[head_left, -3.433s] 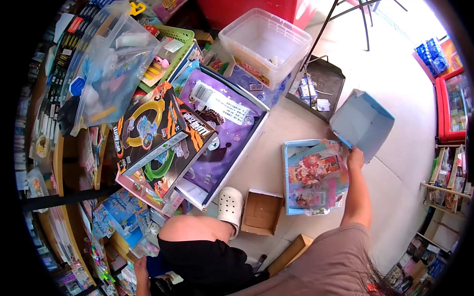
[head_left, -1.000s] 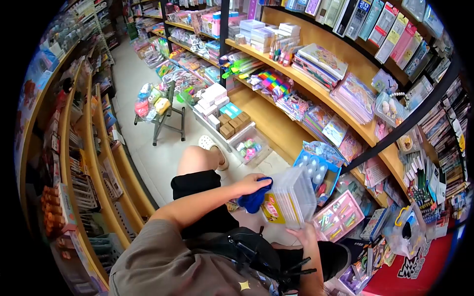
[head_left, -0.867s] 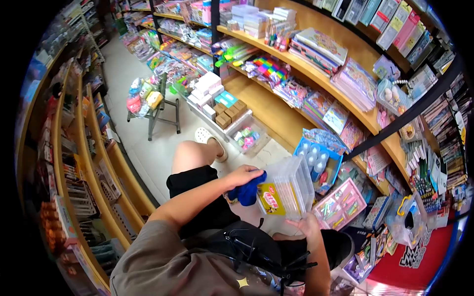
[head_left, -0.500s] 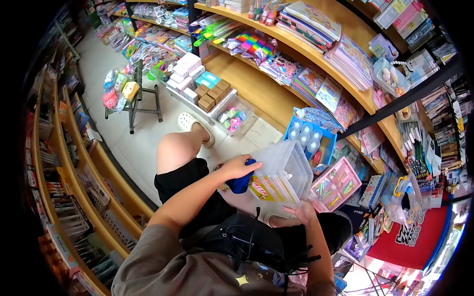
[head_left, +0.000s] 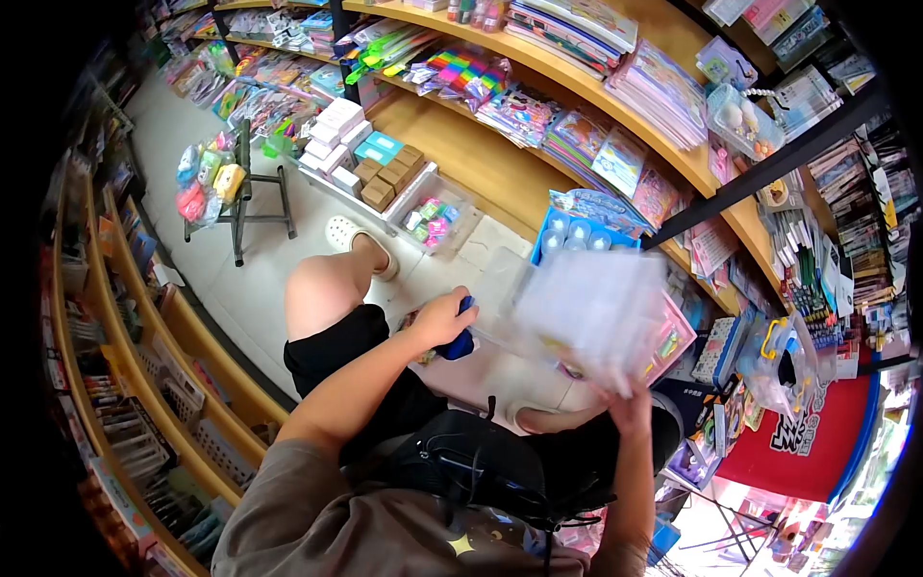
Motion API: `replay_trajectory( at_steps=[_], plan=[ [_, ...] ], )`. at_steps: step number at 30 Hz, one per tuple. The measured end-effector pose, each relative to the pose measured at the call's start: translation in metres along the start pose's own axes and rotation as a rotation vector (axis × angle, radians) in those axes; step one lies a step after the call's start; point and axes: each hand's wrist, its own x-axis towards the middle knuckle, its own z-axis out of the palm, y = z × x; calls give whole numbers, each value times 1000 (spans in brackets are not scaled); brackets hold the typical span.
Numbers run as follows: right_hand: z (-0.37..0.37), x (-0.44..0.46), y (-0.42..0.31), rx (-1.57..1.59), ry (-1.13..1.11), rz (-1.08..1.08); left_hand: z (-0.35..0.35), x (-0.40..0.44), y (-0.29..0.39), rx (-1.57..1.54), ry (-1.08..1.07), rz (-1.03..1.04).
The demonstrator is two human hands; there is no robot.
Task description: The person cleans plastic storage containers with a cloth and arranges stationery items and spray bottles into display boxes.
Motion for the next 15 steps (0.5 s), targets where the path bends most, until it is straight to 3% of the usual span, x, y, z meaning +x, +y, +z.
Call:
replay_trajectory(
  at_steps=[1,2,6,7,8,10,15],
  plan=[
    [-2,-10,-15,-15,47,-43,-2,0,4,-19,-5,1],
    [-8,-20,-30,-32,-47,-78,-6,0,11,-39,-11,4],
    [-32,-72,-80,23,105,-416,-6,-2,23,-70,19,51],
    [-44,-85,-91,52,22,-489,-5,-2,23,-92,-4,46],
    [-26,-101,-101,145,224,-540,-4,-3,24,-93,-5,56],
    [-56,-128,-113,45,215,-619,-3,-7,29,-96,-7,76],
    [-89,-194,-117,176,484,-733,3,-11,41,-124,-42,137]
  ],
)
